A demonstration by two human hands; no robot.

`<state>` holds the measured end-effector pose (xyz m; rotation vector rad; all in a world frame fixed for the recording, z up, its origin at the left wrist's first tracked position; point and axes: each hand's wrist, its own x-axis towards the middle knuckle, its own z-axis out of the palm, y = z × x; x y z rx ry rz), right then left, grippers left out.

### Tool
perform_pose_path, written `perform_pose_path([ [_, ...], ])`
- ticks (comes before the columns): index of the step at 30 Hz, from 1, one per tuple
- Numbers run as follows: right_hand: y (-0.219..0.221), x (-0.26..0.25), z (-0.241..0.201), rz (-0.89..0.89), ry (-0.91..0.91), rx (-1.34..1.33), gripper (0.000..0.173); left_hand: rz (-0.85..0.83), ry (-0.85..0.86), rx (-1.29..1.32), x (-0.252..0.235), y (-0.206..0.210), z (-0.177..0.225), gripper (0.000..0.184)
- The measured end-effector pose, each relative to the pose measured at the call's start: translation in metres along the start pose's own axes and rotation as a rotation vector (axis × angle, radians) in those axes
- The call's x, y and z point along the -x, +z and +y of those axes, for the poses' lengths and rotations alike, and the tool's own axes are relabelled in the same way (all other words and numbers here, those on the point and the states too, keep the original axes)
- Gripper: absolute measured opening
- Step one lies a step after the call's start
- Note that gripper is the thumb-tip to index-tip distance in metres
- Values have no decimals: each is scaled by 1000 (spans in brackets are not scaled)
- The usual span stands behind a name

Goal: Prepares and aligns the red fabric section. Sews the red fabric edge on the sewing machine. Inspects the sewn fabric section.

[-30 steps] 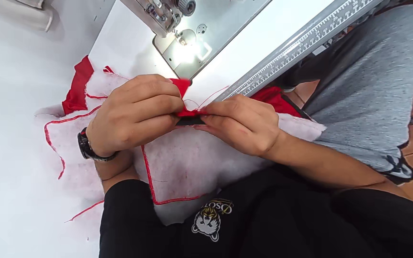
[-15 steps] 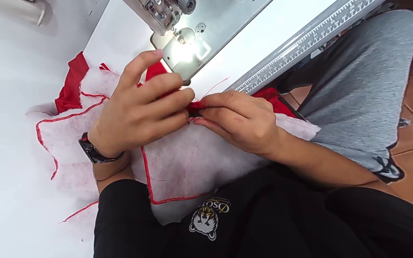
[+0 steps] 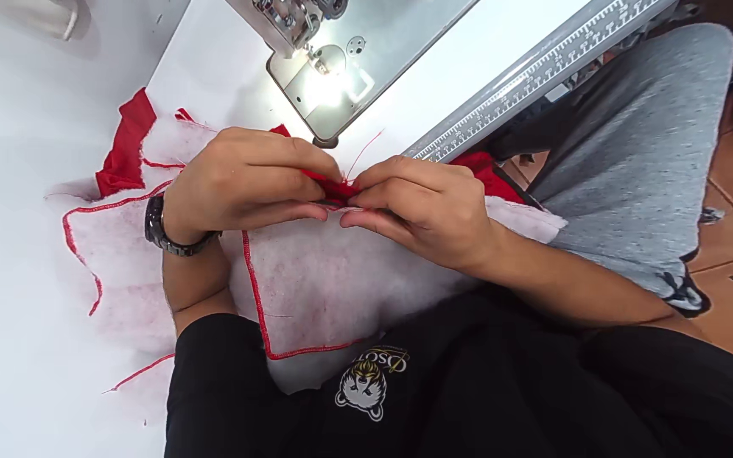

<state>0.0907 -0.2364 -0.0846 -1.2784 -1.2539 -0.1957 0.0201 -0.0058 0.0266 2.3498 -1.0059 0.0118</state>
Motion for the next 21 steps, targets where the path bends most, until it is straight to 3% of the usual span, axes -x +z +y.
perform_pose_path([
  [9, -8, -5, 1, -53, 139, -185, 15, 33, -68, 184, 4, -1, -8, 26],
  [14, -3, -1, -1, 11, 6, 12, 16, 33, -39, 125, 4, -4, -3, 21],
  [21, -2, 10, -8, 62, -267, 359, 13, 62, 54, -235, 6, -7, 18, 12],
])
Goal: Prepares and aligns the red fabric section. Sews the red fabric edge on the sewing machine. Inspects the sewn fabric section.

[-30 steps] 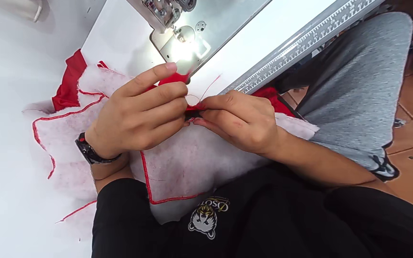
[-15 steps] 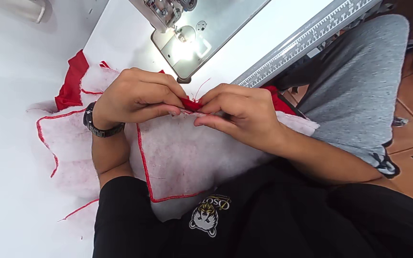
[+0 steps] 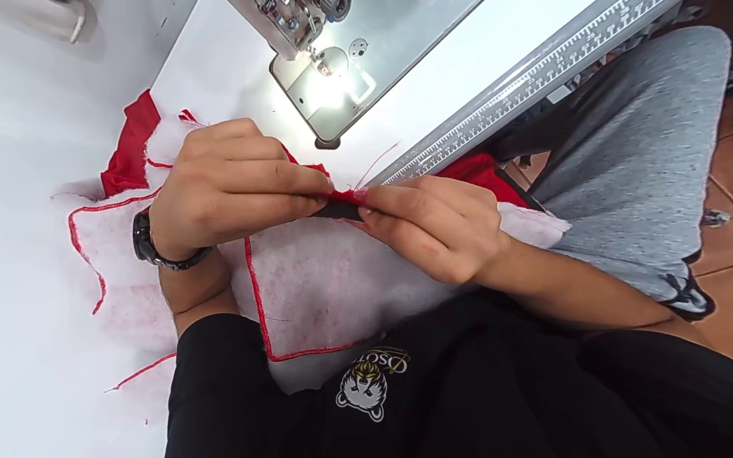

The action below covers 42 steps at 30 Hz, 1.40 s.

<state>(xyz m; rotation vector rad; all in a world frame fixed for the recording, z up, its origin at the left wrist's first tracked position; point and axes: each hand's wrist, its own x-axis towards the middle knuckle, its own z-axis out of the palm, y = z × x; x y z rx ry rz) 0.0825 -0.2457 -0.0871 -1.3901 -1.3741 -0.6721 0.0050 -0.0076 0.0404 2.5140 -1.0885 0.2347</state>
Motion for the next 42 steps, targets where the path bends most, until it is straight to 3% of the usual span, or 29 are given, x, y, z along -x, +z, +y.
perform_pose_path([
  [11, -2, -1, -6, 26, -46, 13, 13, 19, 43, -89, -3, -6, 9, 8],
  [23, -5, -7, -11, -37, 121, 11, 17, 13, 7, -214, -8, -3, 35, 8],
  [32, -2, -5, -17, 42, 99, -36, 9, 1, 7, -145, -7, -5, 32, 9],
  [42, -1, -5, -13, 46, 75, -26, 12, 58, 10, -89, -3, -4, 27, 8],
])
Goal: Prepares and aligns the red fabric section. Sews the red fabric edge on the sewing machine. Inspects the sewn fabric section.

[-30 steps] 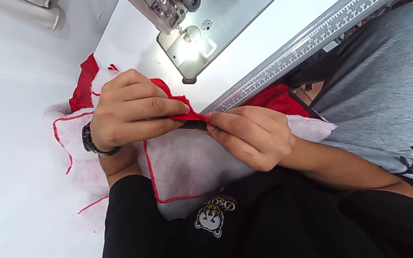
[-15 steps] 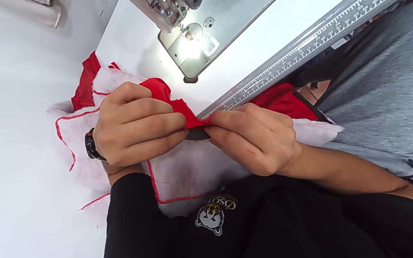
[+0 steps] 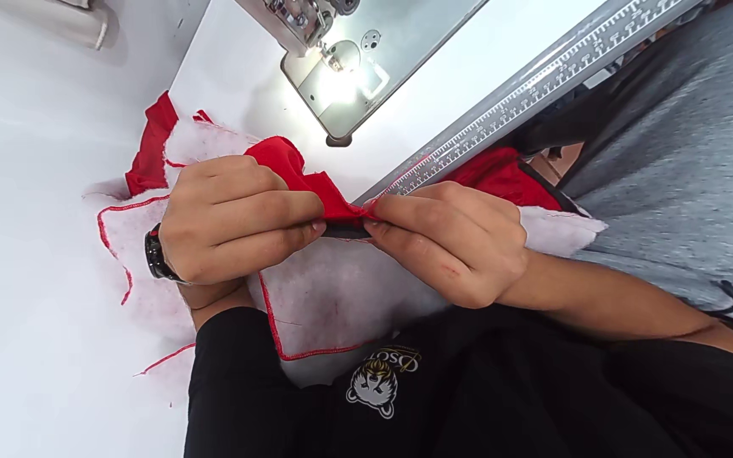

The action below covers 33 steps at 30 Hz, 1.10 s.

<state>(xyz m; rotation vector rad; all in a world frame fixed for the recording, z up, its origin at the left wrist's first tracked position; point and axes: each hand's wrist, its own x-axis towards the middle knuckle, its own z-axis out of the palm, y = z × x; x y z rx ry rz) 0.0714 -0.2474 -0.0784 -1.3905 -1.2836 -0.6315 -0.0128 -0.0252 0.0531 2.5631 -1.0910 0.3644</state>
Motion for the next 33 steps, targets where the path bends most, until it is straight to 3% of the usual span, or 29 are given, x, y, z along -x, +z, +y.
perform_pose_path([
  [5, -1, 1, 2, 11, -28, 22, 10, -5, -13, -32, 0, -3, 2, 5],
  [12, 0, 1, 1, 15, -18, 29, 12, -55, -27, -68, -1, -8, 5, 13],
  [27, 1, 0, 1, 24, -10, 1, 10, -2, -15, -104, 2, -2, 6, 5],
  [33, 4, 5, 5, 42, 7, 3, 10, -185, -42, -439, -7, 8, 43, 9],
])
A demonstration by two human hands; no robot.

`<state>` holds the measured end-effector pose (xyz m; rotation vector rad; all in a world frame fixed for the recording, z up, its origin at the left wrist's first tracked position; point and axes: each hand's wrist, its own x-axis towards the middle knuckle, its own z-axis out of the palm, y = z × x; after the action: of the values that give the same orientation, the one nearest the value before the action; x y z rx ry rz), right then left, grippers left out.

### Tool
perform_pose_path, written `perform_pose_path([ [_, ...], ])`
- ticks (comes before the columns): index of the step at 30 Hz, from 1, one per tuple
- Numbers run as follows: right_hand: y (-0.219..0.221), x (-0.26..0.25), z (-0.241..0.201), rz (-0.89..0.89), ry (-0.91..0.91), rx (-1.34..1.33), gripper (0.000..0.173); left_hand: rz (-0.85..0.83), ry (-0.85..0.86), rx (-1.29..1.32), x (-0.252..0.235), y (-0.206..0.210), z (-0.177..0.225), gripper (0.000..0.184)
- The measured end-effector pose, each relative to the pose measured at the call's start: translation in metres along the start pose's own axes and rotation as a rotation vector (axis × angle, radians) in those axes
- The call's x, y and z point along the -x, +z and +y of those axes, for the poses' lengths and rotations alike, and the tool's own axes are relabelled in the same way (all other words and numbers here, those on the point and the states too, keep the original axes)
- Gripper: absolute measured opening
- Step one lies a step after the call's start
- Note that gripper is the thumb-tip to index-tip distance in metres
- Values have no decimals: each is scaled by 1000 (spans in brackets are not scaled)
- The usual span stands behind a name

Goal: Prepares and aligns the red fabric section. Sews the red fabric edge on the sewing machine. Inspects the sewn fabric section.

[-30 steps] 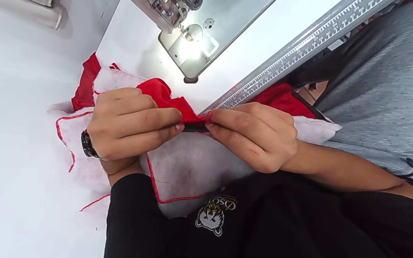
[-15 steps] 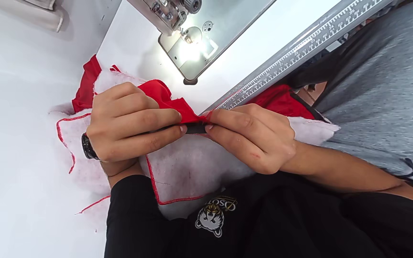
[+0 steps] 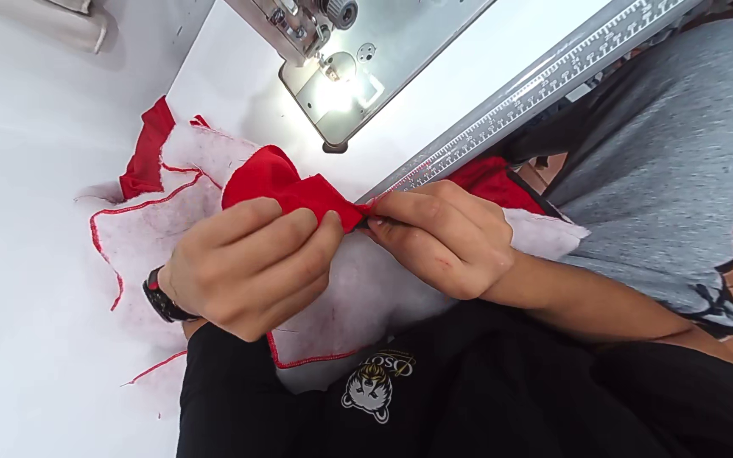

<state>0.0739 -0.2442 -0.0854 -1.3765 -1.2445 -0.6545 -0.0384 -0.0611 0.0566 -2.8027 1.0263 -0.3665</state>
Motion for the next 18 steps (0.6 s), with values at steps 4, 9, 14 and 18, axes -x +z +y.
perform_pose_path([
  [4, -1, 3, 4, -36, 47, 1, 17, -58, -29, -158, -3, 1, 17, 14],
  [9, -22, 10, 25, -478, 324, 111, 29, -183, -108, 17, -8, 22, -6, 26],
  [14, -22, 33, 10, -613, 345, 153, 23, -171, -275, 578, -10, 84, -70, 65],
  [18, -32, 42, -19, -1078, 174, -613, 22, -34, -396, 691, -14, 109, -76, 44],
])
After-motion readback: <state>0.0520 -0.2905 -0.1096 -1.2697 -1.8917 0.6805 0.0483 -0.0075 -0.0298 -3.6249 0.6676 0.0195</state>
